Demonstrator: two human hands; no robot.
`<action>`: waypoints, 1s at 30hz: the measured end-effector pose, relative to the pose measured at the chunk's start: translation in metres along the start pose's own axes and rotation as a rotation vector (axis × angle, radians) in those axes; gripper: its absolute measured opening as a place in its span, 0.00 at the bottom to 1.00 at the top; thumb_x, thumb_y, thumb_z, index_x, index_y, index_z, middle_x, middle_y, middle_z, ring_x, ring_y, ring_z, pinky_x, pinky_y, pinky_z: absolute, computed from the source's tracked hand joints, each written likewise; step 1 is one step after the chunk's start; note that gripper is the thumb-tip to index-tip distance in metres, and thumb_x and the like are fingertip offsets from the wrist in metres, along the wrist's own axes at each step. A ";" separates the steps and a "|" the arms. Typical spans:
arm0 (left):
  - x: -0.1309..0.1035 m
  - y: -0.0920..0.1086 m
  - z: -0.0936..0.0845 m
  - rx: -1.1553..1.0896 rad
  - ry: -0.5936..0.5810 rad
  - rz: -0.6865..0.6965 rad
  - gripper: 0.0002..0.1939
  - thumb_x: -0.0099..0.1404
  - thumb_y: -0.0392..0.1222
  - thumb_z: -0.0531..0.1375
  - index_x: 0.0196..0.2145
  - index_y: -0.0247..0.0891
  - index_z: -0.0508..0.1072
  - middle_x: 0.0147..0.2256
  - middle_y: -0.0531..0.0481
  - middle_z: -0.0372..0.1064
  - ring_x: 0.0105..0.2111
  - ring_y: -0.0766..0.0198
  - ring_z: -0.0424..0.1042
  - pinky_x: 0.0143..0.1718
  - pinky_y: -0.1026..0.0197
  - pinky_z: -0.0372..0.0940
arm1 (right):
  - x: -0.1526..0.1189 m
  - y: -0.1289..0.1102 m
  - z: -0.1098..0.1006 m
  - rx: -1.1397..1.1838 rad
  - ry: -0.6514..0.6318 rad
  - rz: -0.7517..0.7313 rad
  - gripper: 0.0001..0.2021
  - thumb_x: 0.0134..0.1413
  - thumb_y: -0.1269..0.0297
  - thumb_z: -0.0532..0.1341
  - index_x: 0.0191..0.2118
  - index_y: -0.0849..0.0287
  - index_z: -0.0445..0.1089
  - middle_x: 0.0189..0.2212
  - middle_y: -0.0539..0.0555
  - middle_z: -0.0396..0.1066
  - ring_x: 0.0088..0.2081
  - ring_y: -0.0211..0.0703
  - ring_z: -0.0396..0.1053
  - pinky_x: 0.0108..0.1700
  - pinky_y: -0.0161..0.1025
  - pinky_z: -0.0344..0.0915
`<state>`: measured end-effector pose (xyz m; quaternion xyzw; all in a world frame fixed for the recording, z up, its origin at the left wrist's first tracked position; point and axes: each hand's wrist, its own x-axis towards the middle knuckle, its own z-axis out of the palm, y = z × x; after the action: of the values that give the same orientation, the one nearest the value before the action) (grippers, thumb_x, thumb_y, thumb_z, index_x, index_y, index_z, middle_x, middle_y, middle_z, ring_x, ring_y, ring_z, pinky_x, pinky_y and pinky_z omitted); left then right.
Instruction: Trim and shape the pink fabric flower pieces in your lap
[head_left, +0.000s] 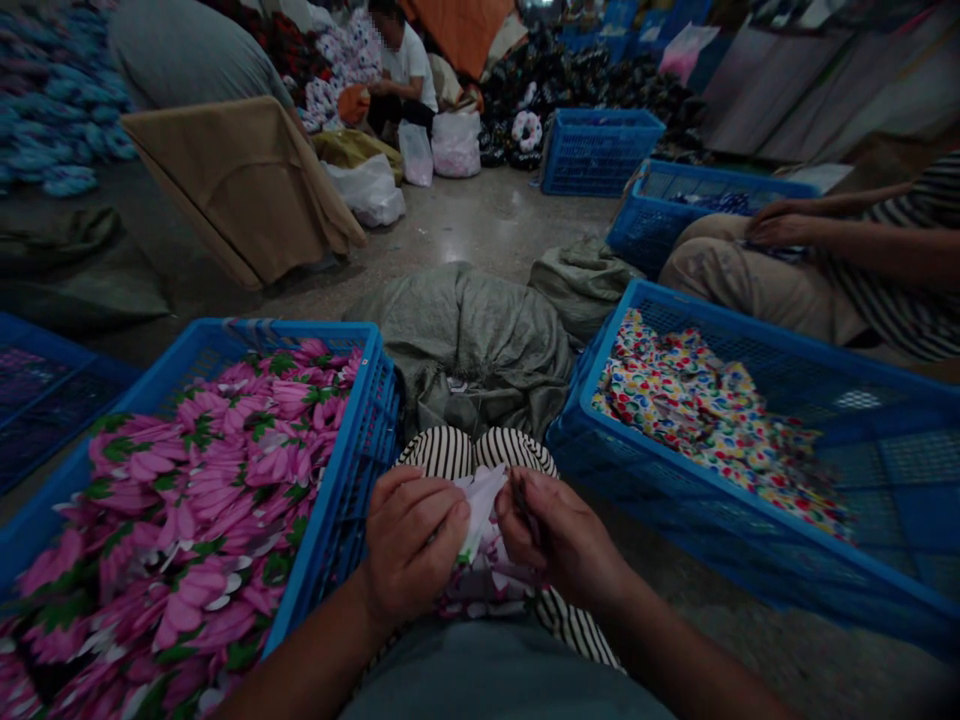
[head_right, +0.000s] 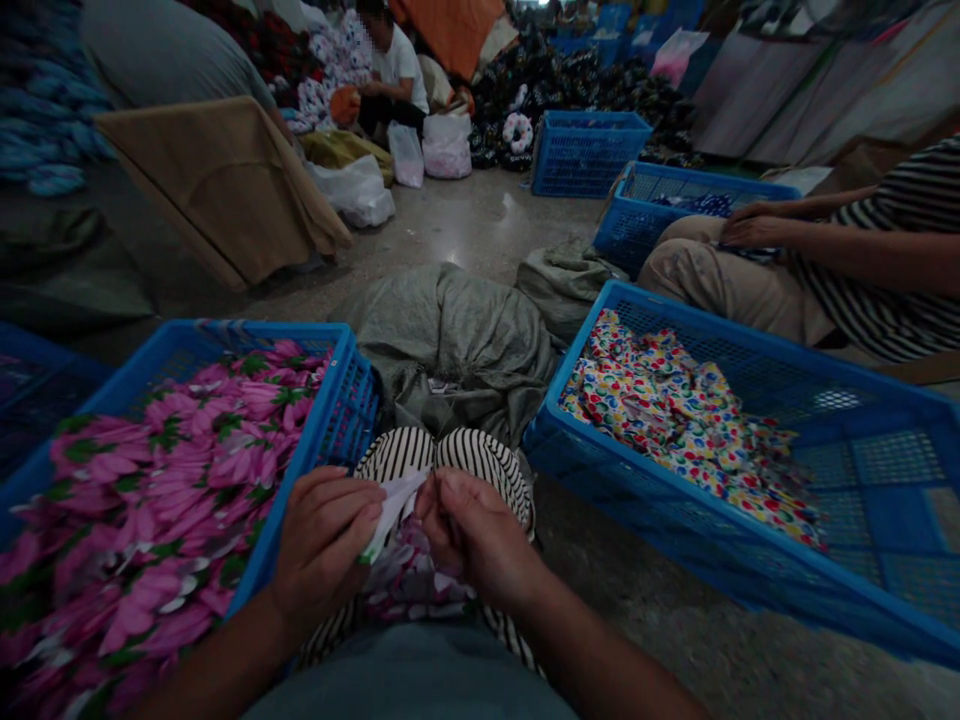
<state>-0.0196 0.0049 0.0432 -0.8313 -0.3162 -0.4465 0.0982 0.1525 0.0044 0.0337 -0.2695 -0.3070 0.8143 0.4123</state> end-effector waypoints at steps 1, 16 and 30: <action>-0.001 0.000 0.001 0.006 0.007 -0.013 0.06 0.59 0.30 0.52 0.33 0.36 0.66 0.29 0.48 0.73 0.32 0.64 0.71 0.39 0.53 0.63 | 0.002 0.004 0.004 0.048 0.020 -0.020 0.17 0.53 0.51 0.55 0.27 0.63 0.63 0.13 0.43 0.53 0.13 0.28 0.44 0.15 0.28 0.41; -0.005 0.002 0.009 -0.012 0.049 -0.027 0.06 0.59 0.30 0.53 0.33 0.36 0.68 0.29 0.49 0.74 0.33 0.64 0.72 0.45 0.51 0.59 | 0.002 0.007 0.011 0.238 0.057 0.072 0.17 0.53 0.50 0.55 0.25 0.60 0.62 0.10 0.42 0.54 0.08 0.26 0.44 0.11 0.25 0.47; -0.009 0.000 0.006 -0.114 0.069 -0.112 0.08 0.59 0.31 0.52 0.35 0.37 0.67 0.31 0.48 0.73 0.34 0.63 0.71 0.45 0.49 0.58 | 0.001 -0.001 -0.007 -0.004 0.062 0.002 0.18 0.53 0.51 0.55 0.23 0.62 0.62 0.10 0.41 0.51 0.10 0.26 0.43 0.12 0.26 0.42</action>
<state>-0.0189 0.0039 0.0329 -0.8007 -0.3328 -0.4968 0.0363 0.1574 0.0077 0.0301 -0.2957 -0.2955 0.8053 0.4204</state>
